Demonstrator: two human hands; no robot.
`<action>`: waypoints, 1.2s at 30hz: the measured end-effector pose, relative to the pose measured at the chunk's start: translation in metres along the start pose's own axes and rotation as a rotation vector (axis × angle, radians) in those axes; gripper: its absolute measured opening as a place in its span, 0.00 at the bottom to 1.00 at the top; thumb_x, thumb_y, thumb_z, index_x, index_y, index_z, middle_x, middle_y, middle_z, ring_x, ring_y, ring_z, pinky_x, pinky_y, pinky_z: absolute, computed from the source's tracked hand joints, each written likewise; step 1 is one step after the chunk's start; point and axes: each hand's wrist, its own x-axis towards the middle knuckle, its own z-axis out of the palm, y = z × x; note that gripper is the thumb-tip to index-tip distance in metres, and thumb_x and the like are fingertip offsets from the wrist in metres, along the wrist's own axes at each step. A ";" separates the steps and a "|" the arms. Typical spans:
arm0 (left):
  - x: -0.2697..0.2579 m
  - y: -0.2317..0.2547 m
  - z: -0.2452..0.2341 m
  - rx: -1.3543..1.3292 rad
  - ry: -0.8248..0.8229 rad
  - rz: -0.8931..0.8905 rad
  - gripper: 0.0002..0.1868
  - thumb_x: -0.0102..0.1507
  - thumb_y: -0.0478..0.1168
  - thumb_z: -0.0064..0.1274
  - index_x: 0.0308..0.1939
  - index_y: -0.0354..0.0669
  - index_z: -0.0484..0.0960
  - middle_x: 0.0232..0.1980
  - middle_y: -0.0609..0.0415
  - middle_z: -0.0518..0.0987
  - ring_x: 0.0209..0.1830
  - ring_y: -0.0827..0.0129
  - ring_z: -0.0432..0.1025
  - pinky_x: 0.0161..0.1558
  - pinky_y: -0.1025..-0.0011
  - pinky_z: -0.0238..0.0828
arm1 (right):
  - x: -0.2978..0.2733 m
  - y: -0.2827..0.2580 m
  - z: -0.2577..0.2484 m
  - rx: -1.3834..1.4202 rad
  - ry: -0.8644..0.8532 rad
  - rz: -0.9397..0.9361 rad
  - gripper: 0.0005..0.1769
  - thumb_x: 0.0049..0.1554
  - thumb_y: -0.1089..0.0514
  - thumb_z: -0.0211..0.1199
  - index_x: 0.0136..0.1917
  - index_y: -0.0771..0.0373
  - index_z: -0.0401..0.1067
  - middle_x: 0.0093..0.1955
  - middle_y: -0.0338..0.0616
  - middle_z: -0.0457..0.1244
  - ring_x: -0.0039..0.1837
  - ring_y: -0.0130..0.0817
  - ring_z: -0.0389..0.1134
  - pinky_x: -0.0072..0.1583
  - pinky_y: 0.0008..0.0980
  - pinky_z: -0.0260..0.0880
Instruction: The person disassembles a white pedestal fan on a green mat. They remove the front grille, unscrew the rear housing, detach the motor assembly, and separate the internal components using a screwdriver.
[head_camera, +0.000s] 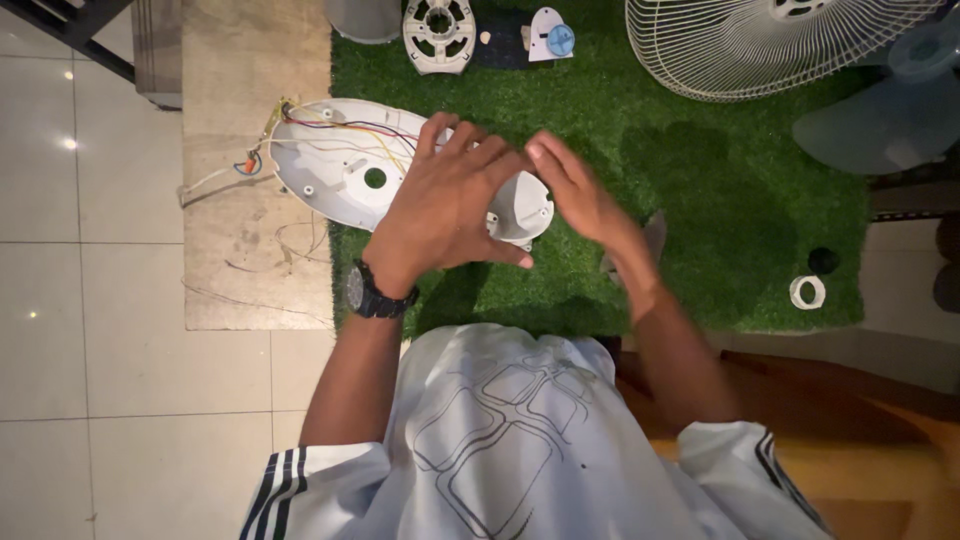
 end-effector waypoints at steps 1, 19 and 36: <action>0.000 0.000 0.001 -0.010 0.021 -0.002 0.52 0.37 0.62 0.76 0.59 0.41 0.76 0.54 0.45 0.78 0.62 0.49 0.67 0.71 0.48 0.45 | 0.000 -0.012 -0.005 -0.154 0.009 0.032 0.16 0.72 0.48 0.50 0.54 0.63 0.66 0.42 0.42 0.62 0.45 0.36 0.64 0.48 0.34 0.67; 0.007 0.003 0.014 -0.014 0.060 0.092 0.52 0.35 0.61 0.77 0.57 0.40 0.76 0.51 0.43 0.79 0.63 0.47 0.68 0.75 0.47 0.42 | -0.002 -0.068 -0.049 -0.680 -0.574 0.298 0.39 0.57 0.56 0.61 0.78 0.51 0.50 0.57 0.55 0.65 0.60 0.51 0.66 0.61 0.49 0.66; 0.001 0.002 0.006 -0.089 0.029 0.134 0.50 0.34 0.60 0.78 0.54 0.40 0.78 0.50 0.44 0.78 0.62 0.49 0.68 0.77 0.49 0.42 | -0.022 -0.092 -0.020 -0.603 -0.266 0.191 0.31 0.52 0.63 0.65 0.67 0.65 0.60 0.38 0.58 0.69 0.41 0.51 0.74 0.44 0.45 0.72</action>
